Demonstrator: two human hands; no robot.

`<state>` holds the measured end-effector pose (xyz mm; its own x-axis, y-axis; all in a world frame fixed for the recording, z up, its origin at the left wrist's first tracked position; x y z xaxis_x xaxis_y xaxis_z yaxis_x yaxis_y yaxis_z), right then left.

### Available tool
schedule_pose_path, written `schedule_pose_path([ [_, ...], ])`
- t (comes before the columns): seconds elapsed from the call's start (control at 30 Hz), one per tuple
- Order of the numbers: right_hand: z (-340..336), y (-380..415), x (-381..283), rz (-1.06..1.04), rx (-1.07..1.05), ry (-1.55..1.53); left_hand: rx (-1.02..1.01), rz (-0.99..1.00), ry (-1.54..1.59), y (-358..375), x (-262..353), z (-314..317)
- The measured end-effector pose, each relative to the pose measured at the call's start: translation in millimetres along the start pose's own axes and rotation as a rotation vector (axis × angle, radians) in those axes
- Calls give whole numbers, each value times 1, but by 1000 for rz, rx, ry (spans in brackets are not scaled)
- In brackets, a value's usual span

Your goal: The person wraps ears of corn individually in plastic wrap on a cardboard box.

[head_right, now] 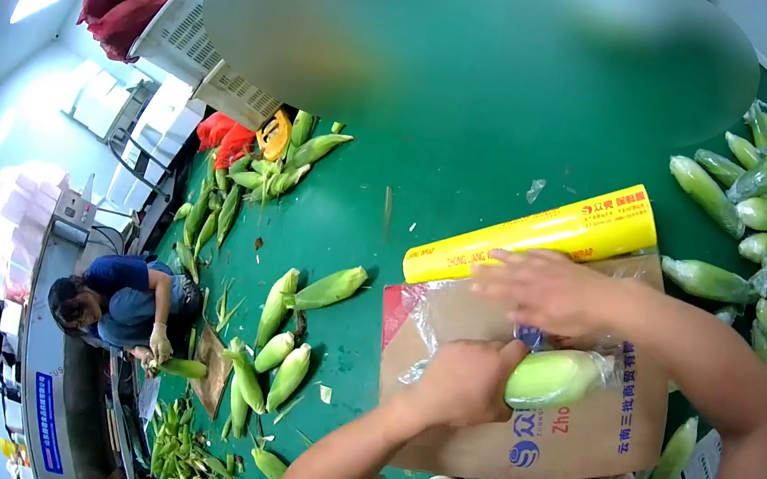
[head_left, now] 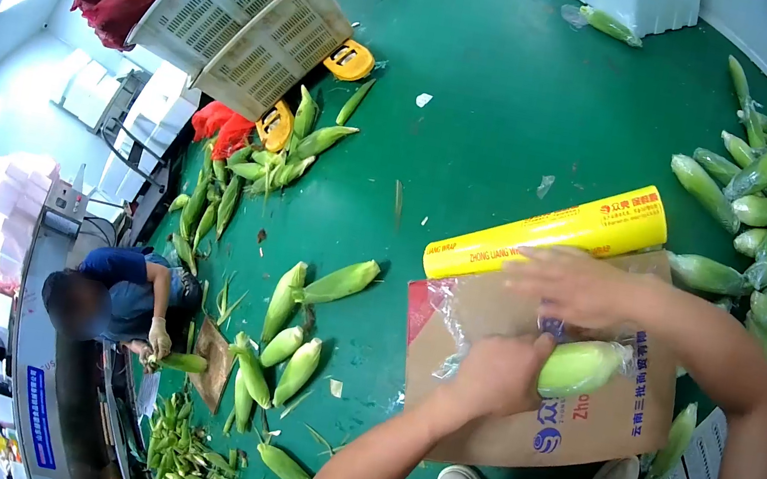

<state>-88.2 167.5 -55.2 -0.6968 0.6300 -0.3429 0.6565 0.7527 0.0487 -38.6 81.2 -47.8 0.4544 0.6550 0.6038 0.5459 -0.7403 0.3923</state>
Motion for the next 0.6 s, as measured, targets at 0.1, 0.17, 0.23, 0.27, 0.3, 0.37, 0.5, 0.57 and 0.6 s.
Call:
schedule_pose_path([
  [0.1, 35, -14, -16, -118, 21, 356, -64, 28, 256, 3, -8, -3],
  [0.17, 53, -12, -13, -106, 70, 320, -315, 87, 219, 24, -1, 39],
  [0.23, 48, -14, -14, -116, 81, 310, -707, 154, 240, 61, 37, 96],
  [0.27, 43, -12, -12, -120, 101, 304, -962, 163, 227, 87, 48, 128],
  [0.3, 40, -10, -7, -105, 128, 309, -907, 135, 268, 89, 49, 138],
  [0.37, 46, -8, -13, -96, 180, 280, -808, 48, 381, 104, 39, 145],
  [0.5, 56, 4, -32, -113, 163, 328, -1078, -64, 694, 138, 27, 151],
  [0.57, 63, 10, -45, -145, 123, 320, -1050, 30, 813, 149, 23, 154],
  [0.6, 69, 14, -57, -155, 105, 310, -1043, 74, 869, 159, 22, 156],
])
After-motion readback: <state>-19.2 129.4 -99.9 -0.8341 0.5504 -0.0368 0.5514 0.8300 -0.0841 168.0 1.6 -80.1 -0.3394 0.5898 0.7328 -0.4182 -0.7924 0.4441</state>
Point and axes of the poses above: each hand's wrist, its own y-axis away from the middle knuckle, its own z-axis out of the palm, x = y × z, the point moved 9 cm from there along -y, towards the middle knuckle, and after that the axes turned 11 degrees about y, right-handed, at the moved point
